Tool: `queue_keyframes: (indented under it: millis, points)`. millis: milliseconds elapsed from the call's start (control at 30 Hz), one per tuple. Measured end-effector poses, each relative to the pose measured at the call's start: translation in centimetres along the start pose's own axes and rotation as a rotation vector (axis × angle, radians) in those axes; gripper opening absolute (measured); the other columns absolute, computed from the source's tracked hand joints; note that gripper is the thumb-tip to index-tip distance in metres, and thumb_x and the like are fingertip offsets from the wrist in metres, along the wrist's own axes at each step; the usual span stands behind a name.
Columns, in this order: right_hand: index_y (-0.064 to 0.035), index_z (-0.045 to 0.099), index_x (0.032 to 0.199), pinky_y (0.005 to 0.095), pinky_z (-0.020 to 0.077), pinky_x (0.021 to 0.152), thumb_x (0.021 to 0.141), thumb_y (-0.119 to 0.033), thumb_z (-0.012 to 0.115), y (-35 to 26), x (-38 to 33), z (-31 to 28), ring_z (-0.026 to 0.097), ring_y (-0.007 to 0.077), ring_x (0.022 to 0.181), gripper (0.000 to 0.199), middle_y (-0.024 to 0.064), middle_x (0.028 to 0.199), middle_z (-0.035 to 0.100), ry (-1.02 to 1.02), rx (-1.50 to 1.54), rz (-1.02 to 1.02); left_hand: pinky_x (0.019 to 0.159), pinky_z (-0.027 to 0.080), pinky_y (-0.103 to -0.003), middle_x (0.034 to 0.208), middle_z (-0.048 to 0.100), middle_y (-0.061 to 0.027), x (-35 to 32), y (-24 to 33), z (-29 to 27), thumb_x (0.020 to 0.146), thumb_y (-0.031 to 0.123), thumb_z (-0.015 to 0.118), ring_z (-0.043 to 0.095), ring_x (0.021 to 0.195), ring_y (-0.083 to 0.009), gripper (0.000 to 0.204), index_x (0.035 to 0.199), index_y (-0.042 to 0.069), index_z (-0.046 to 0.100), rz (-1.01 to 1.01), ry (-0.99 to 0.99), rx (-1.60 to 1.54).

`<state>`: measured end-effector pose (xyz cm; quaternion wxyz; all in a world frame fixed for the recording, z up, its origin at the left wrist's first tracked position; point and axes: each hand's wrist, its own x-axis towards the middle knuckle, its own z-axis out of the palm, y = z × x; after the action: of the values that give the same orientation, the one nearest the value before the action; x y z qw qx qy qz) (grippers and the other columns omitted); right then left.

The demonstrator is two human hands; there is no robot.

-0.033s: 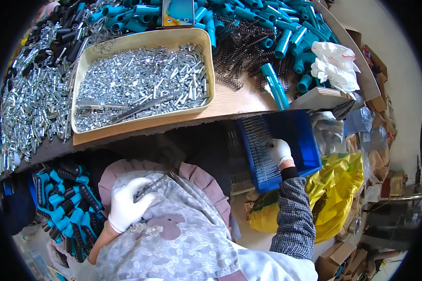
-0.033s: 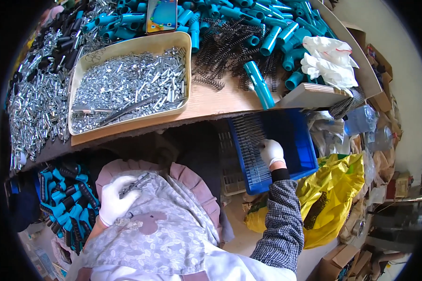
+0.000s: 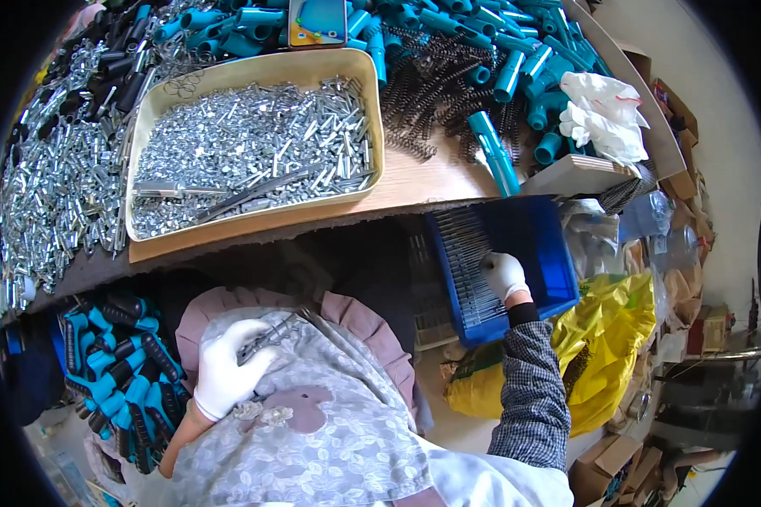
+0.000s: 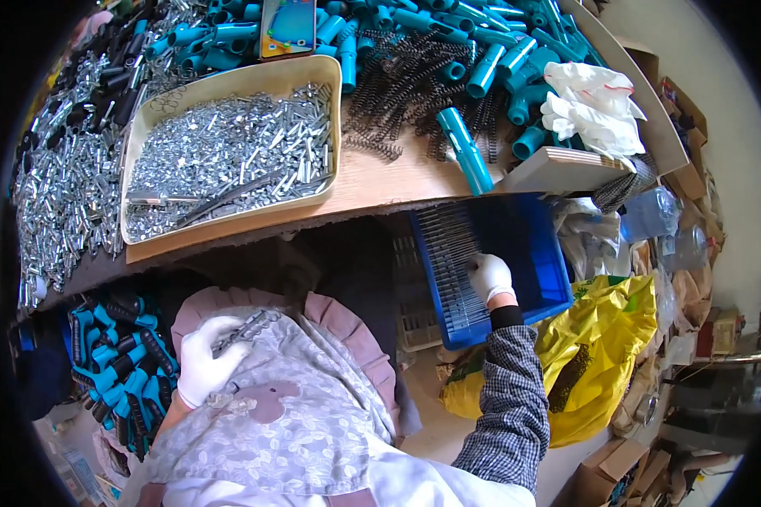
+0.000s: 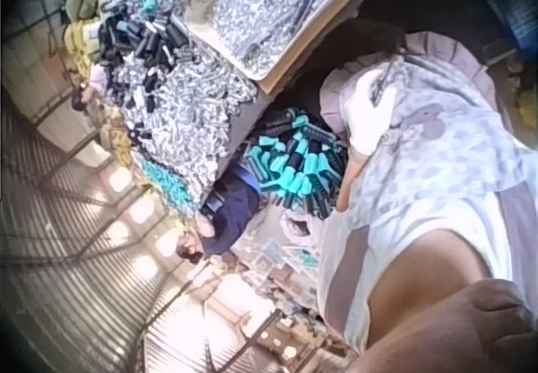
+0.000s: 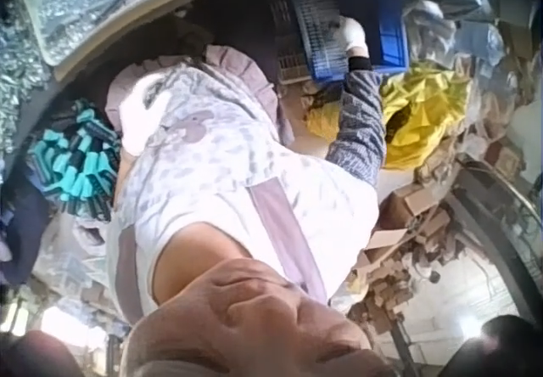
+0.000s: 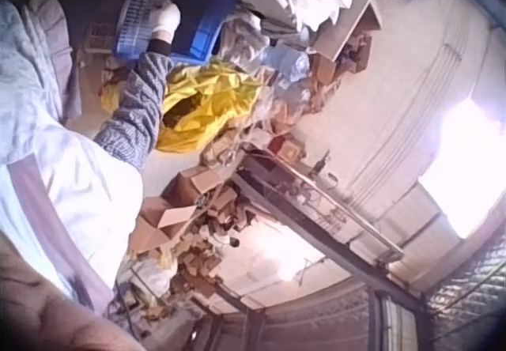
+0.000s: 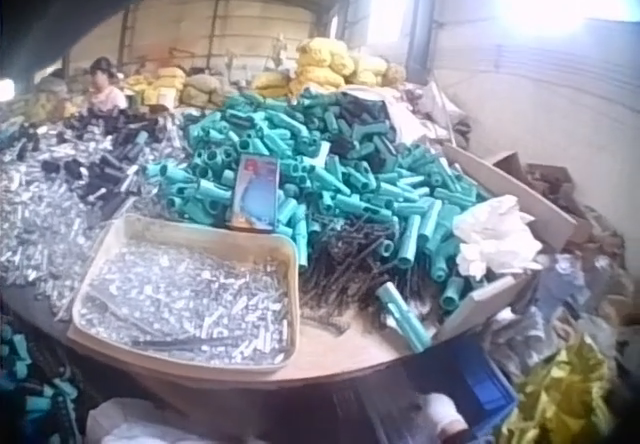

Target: Assembling metal components and plastic handles at an industrial workbench.

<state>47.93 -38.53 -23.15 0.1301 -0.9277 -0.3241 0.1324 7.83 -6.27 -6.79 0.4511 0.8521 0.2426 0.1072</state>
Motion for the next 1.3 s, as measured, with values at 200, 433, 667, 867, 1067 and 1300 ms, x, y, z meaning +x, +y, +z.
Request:
queue_keyframes:
  millis: [200, 433, 667, 867, 1067, 1300]
  points:
    - [-0.0125, 0.076, 0.084, 0.0436, 0.056, 0.079, 0.08, -0.013, 0.062, 0.7, -4.1, 0.8, 0.069, 0.0371, 0.085, 0.015, 0.0165, 0.088, 0.072, -0.244, -0.146, 0.024, 0.078, 0.055, -0.032, 0.093, 0.072, -0.0134, -0.1, -0.1, 0.6, 0.078, 0.005, 0.079, 0.071, 0.084, -0.0218, 0.032, 0.107, -0.001, 0.066, 0.036, -0.001, 0.026]
    - [-0.0138, 0.078, 0.091, 0.0425, 0.0567, 0.079, 0.077, -0.013, 0.065, -1.4, -7.0, 0.6, 0.069, 0.0364, 0.086, 0.019, 0.0157, 0.09, 0.073, -0.291, -0.199, 0.032, 0.075, 0.055, -0.031, 0.092, 0.072, -0.0131, 0.0, -0.1, 0.8, 0.078, 0.006, 0.081, 0.071, 0.082, -0.0206, 0.033, 0.107, 0.0, 0.066, 0.101, -0.039, 0.06]
    - [-0.0082, 0.073, 0.086, 0.0483, 0.053, 0.078, 0.081, -0.019, 0.067, -3.1, 2.8, 1.8, 0.066, 0.0387, 0.088, 0.014, 0.018, 0.09, 0.07, 0.129, -0.055, -0.163, 0.077, 0.054, -0.03, 0.095, 0.071, -0.0114, -0.9, 0.0, 1.4, 0.078, 0.006, 0.082, 0.069, 0.085, -0.0169, 0.035, 0.108, -0.001, 0.066, 0.023, -0.047, 0.025]
    - [-0.0118, 0.074, 0.1, 0.0455, 0.0547, 0.083, 0.087, -0.026, 0.065, -5.9, 13.6, 4.0, 0.068, 0.0335, 0.094, 0.022, 0.0116, 0.103, 0.072, 0.418, -0.264, -0.114, 0.075, 0.053, -0.028, 0.093, 0.07, -0.0106, -1.3, 0.6, 1.6, 0.076, 0.005, 0.082, 0.067, 0.081, -0.0149, 0.034, 0.106, 0.0, 0.067, -0.036, -0.009, 0.086]
    - [-0.0139, 0.06, 0.133, 0.0482, 0.036, 0.111, 0.095, -0.04, 0.052, -3.5, 19.4, 8.8, 0.05, 0.0309, 0.13, 0.047, 0.0136, 0.138, 0.058, 0.499, -0.204, -0.223, 0.073, 0.054, -0.028, 0.09, 0.072, -0.011, -0.8, 0.4, 1.9, 0.074, 0.004, 0.083, 0.068, 0.079, -0.0156, 0.033, 0.104, 0.0, 0.068, -0.049, 0.032, 0.054]
    - [-0.0115, 0.064, 0.122, 0.0483, 0.0426, 0.102, 0.094, -0.037, 0.053, -6.3, 21.4, 6.9, 0.057, 0.0326, 0.118, 0.04, 0.0147, 0.126, 0.063, 0.528, -0.227, -0.292, 0.072, 0.056, -0.03, 0.091, 0.074, -0.0143, -0.7, 0.3, 2.0, 0.074, 0.006, 0.084, 0.073, 0.08, -0.02, 0.034, 0.104, 0.001, 0.069, -0.051, 0.078, 0.04]
